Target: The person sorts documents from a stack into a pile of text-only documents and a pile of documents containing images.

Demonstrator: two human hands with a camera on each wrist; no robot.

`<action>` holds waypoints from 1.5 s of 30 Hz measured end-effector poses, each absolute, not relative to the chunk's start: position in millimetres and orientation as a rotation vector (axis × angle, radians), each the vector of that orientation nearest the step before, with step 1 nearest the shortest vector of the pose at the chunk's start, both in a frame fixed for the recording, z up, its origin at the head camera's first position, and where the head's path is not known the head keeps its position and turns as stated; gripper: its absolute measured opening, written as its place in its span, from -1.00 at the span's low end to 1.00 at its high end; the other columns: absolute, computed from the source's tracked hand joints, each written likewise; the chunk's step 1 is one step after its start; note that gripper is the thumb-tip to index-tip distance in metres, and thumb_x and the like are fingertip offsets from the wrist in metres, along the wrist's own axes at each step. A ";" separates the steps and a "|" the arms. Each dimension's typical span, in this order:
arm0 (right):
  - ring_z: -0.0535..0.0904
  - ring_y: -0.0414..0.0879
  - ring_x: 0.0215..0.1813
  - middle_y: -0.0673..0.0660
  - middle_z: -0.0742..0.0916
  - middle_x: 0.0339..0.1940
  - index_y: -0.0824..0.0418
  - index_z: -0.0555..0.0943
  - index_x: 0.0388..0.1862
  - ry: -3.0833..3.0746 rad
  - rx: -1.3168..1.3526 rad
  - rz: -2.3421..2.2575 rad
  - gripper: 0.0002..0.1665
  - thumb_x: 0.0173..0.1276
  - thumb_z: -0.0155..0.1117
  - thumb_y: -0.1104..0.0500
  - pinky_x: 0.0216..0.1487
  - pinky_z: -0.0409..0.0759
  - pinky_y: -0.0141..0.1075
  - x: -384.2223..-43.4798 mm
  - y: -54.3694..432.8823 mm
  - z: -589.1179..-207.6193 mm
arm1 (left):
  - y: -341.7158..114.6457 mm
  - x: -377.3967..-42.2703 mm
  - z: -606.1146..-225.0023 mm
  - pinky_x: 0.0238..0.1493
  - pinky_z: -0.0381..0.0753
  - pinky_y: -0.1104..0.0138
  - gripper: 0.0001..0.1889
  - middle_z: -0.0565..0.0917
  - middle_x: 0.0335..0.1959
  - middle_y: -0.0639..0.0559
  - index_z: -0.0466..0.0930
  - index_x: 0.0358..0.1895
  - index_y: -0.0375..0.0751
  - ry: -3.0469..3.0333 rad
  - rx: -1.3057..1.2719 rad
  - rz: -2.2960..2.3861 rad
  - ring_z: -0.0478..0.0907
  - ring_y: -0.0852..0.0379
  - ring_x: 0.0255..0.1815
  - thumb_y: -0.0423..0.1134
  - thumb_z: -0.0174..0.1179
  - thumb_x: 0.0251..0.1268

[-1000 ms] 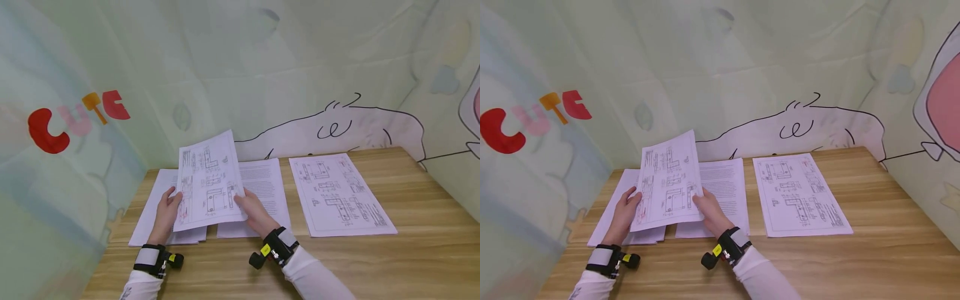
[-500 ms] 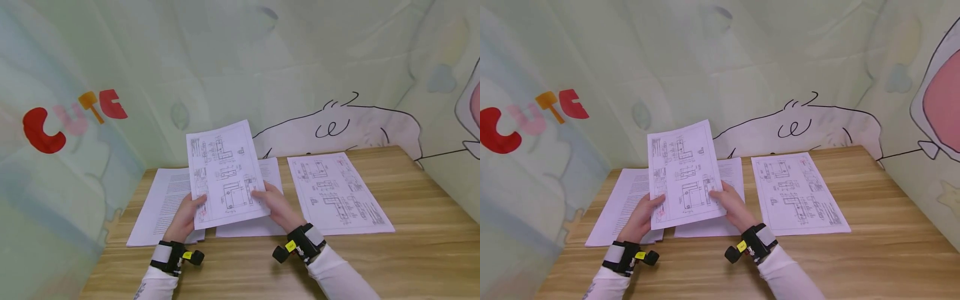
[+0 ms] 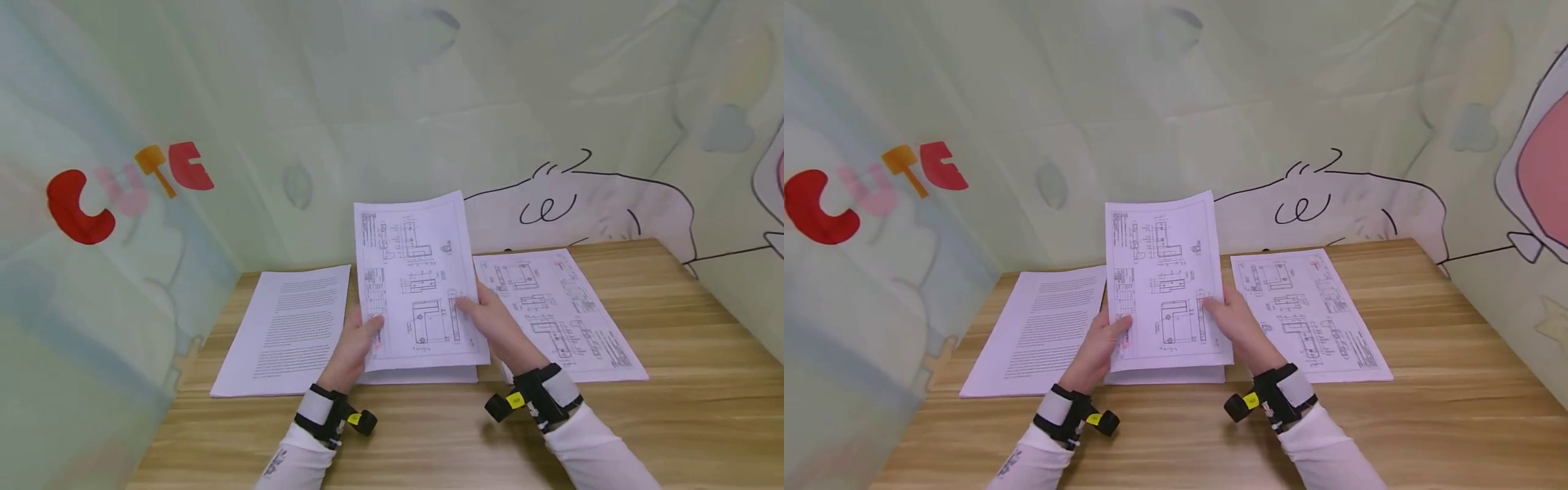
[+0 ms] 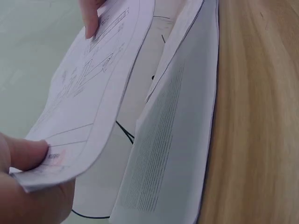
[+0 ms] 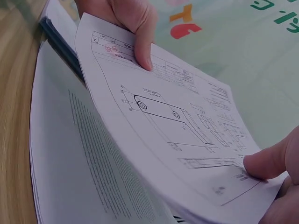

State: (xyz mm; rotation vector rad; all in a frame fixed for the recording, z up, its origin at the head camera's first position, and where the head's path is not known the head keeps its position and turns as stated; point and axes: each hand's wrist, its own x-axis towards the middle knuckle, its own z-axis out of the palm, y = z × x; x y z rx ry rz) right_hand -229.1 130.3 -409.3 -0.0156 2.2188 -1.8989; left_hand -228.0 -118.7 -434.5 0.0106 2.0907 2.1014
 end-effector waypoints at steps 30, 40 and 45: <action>0.65 -0.11 -0.19 0.41 0.59 0.15 0.40 0.17 0.52 2.566 0.156 -1.634 -0.27 0.60 -0.10 -0.07 -0.21 0.66 -0.28 -224.4 265.0 -404.1 | 2.5 -244.5 -436.6 -0.29 0.68 0.37 -0.70 0.75 -0.18 0.00 0.57 0.20 -0.06 2.253 0.267 1.908 0.70 0.21 -0.30 -0.20 0.07 0.48; 0.63 -0.11 -0.26 0.42 0.64 0.07 0.41 0.26 0.48 2.671 0.278 -1.576 -0.24 0.56 -0.01 -0.11 -0.31 0.62 -0.28 -223.2 279.0 -407.1 | 15.9 -247.6 -441.8 -0.32 0.62 0.41 -0.70 0.76 -0.24 -0.05 0.61 0.12 -0.15 2.276 0.206 1.849 0.67 0.20 -0.35 -0.27 0.21 0.35; 0.60 -0.05 -0.22 0.43 0.60 0.11 0.42 0.25 0.48 2.728 0.356 -1.514 -0.25 0.56 0.00 -0.10 -0.32 0.53 -0.33 -223.2 289.5 -412.6 | 23.8 -246.6 -447.0 -0.29 0.61 0.42 -0.63 0.78 -0.16 -0.05 0.55 0.20 -0.12 2.246 0.184 1.790 0.68 0.20 -0.29 -0.32 0.20 0.33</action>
